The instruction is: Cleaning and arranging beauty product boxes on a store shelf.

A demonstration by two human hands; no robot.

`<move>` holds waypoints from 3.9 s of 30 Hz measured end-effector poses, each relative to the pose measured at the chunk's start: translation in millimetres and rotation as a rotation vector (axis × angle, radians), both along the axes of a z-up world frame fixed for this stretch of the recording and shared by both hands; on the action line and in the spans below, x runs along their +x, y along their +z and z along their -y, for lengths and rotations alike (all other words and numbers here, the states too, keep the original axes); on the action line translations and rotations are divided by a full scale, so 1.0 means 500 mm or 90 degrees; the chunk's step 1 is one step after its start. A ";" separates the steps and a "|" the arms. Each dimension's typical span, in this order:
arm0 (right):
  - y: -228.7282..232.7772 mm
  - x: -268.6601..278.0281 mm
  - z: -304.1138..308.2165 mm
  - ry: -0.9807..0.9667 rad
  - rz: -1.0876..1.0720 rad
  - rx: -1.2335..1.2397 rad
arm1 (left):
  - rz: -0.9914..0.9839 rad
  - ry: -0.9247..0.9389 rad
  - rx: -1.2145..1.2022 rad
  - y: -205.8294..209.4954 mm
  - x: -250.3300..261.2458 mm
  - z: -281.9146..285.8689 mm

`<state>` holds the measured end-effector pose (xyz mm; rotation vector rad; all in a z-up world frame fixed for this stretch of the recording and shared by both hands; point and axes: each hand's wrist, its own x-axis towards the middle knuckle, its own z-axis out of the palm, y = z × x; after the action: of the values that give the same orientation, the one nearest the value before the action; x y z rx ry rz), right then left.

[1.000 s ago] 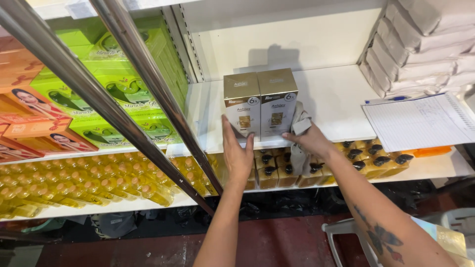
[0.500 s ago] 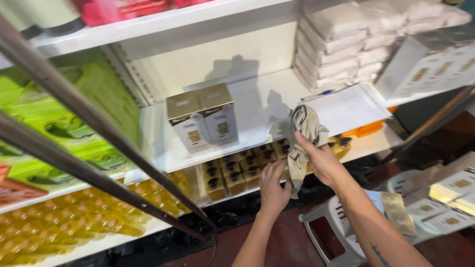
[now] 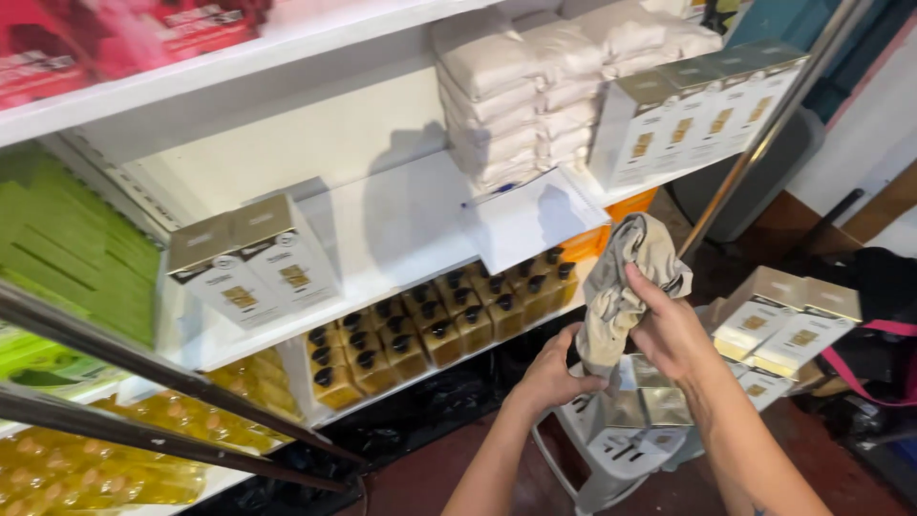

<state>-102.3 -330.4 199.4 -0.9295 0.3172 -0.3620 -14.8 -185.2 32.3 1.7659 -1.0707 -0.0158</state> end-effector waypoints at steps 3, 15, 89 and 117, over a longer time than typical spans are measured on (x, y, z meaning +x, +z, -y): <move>-0.014 -0.035 0.080 0.016 -0.039 0.022 | -0.265 -0.027 0.067 0.021 -0.044 0.090; -0.215 -0.136 0.323 0.056 -0.178 -0.451 | -0.402 0.247 -0.039 0.046 -0.090 0.321; -0.828 -0.186 0.201 -0.269 -0.606 -0.781 | 0.020 -0.105 0.614 -0.408 -0.142 0.362; -0.318 -0.163 0.271 -0.249 -0.513 -0.789 | -0.329 -0.126 0.089 -0.140 -0.125 0.339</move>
<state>-183.9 -465.7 40.4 -2.2473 1.0857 -0.5374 -77.5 -354.6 -37.9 1.6425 -0.8686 -0.6477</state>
